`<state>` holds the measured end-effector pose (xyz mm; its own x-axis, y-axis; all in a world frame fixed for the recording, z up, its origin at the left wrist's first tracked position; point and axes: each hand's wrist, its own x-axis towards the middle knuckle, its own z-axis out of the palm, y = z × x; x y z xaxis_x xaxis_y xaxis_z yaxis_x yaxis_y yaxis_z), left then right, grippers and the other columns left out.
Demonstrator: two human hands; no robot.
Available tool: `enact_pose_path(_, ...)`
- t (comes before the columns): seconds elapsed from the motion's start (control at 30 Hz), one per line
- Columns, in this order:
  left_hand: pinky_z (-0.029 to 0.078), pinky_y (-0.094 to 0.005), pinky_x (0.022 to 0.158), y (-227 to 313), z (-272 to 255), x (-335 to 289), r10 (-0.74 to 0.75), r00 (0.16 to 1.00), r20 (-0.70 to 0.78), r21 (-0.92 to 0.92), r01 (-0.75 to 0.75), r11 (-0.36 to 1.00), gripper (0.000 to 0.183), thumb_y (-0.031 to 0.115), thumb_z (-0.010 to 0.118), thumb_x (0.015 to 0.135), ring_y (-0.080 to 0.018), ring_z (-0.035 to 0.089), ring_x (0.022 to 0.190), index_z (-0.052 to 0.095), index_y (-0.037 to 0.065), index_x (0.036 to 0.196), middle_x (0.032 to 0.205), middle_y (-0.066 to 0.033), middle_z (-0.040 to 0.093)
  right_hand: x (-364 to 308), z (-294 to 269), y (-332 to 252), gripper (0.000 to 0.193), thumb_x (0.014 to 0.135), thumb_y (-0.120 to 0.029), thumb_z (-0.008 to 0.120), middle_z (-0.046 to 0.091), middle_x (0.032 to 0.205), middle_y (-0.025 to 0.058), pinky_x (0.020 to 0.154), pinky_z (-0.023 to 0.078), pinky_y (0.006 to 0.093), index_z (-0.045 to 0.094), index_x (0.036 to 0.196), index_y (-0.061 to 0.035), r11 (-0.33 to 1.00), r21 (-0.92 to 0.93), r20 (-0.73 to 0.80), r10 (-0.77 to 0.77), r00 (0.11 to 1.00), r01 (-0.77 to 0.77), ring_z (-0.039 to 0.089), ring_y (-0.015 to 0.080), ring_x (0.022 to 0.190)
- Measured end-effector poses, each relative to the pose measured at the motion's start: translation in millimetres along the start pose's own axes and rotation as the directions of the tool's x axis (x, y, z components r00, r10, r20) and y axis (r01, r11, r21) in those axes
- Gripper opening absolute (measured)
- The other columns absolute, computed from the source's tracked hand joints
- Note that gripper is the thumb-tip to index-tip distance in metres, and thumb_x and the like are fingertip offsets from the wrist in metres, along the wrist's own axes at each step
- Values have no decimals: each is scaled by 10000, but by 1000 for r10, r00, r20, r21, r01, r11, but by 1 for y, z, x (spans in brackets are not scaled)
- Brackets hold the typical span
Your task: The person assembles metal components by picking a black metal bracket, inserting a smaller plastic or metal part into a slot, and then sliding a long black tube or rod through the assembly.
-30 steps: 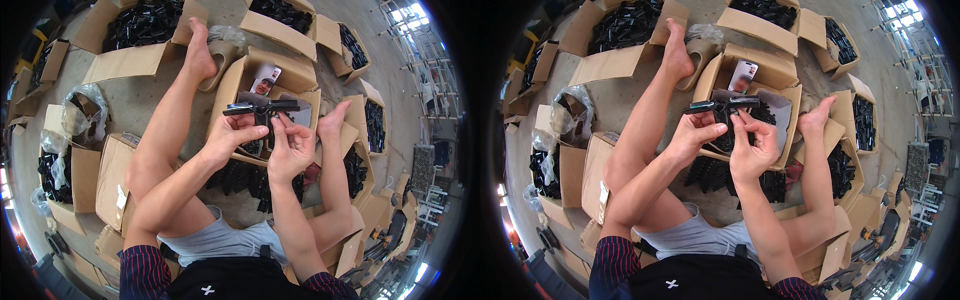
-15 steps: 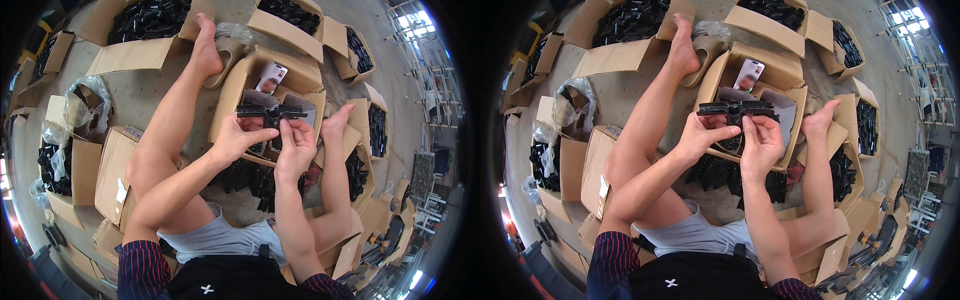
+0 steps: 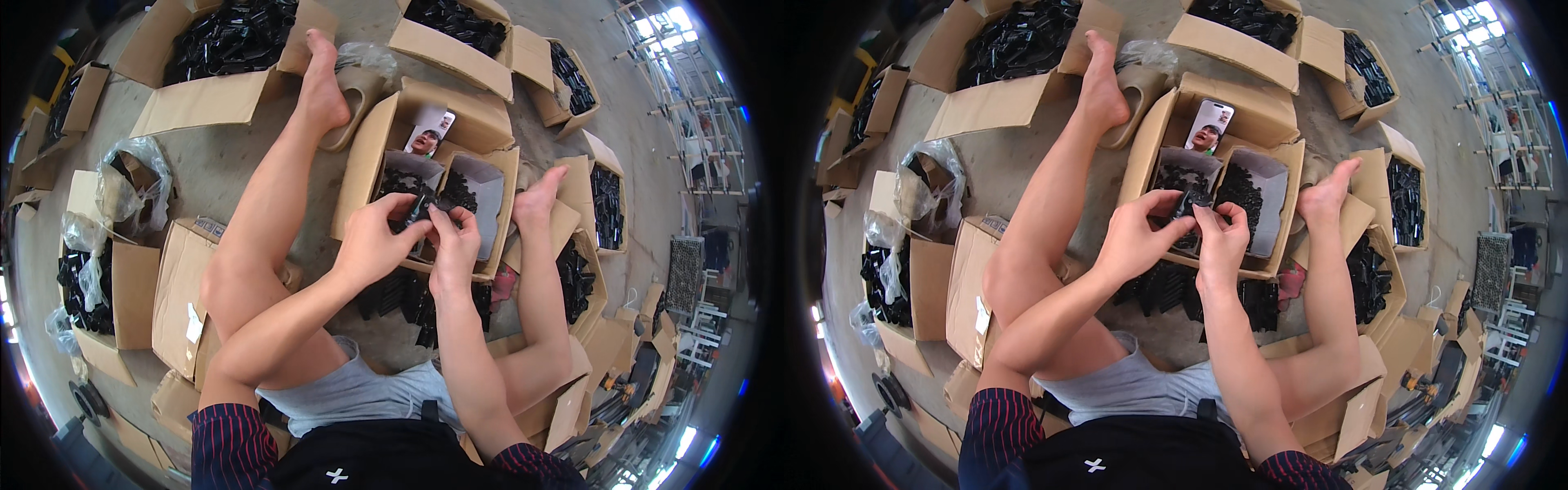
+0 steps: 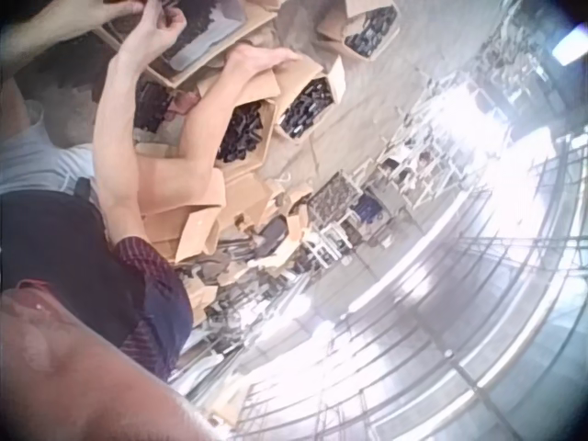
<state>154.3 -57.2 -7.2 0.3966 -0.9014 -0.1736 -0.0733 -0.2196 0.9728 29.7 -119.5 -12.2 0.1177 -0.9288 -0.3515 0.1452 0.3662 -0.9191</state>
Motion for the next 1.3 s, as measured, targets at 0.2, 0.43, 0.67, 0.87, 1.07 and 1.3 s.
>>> enact_pose_path(0.2,580,-268,887,-8,-2,8,-317,878,360,-546,473,691,333,275,546,1068,-102,668,944,646,25,1264,1098,-34,688,1,0,-1,358,933,-105,735,738,1016,165,799,529,273,488,1162,14,995,-96,56,-5,998,11,681,140,903)
enact_pose_path(0.43,571,-285,920,-6,-11,6,-289,921,262,-720,386,577,242,226,574,1052,-95,673,957,649,55,1206,1092,-20,705,26,-11,-12,235,940,-138,728,752,952,109,749,495,226,605,1088,-2,935,-291,94,-185,978,205,649,93,801)
enact_pose_path(0.67,497,-273,909,-8,-11,22,-288,947,141,-817,276,506,188,248,579,1053,-77,626,1003,608,129,1195,1136,-15,703,136,-117,24,232,893,-142,711,752,991,147,798,564,404,684,1101,-41,454,-871,137,-143,980,188,725,293,901)
enact_pose_path(0.87,478,-260,854,-5,-17,14,-397,917,44,-796,272,540,168,278,599,1043,-70,617,960,587,146,1145,1076,18,692,135,-89,47,213,851,-106,715,727,1024,191,875,542,483,695,1057,-52,63,-964,260,29,965,258,682,399,1019)
enact_pose_path(1.07,479,-260,828,-6,-8,12,-417,907,57,-789,297,538,215,269,659,1008,-75,598,910,581,125,1148,1034,31,655,144,-102,60,148,878,-85,678,710,1048,217,854,544,502,672,1023,-52,117,-951,281,-53,958,285,672,433,990)
enact_pose_path(1.3,503,-275,848,-12,7,10,-435,897,81,-783,327,528,179,247,669,1003,-73,618,906,572,155,1123,1019,36,674,88,-64,18,149,929,-44,690,743,963,115,764,571,295,683,1070,4,859,-448,180,-184,966,247,715,178,847)
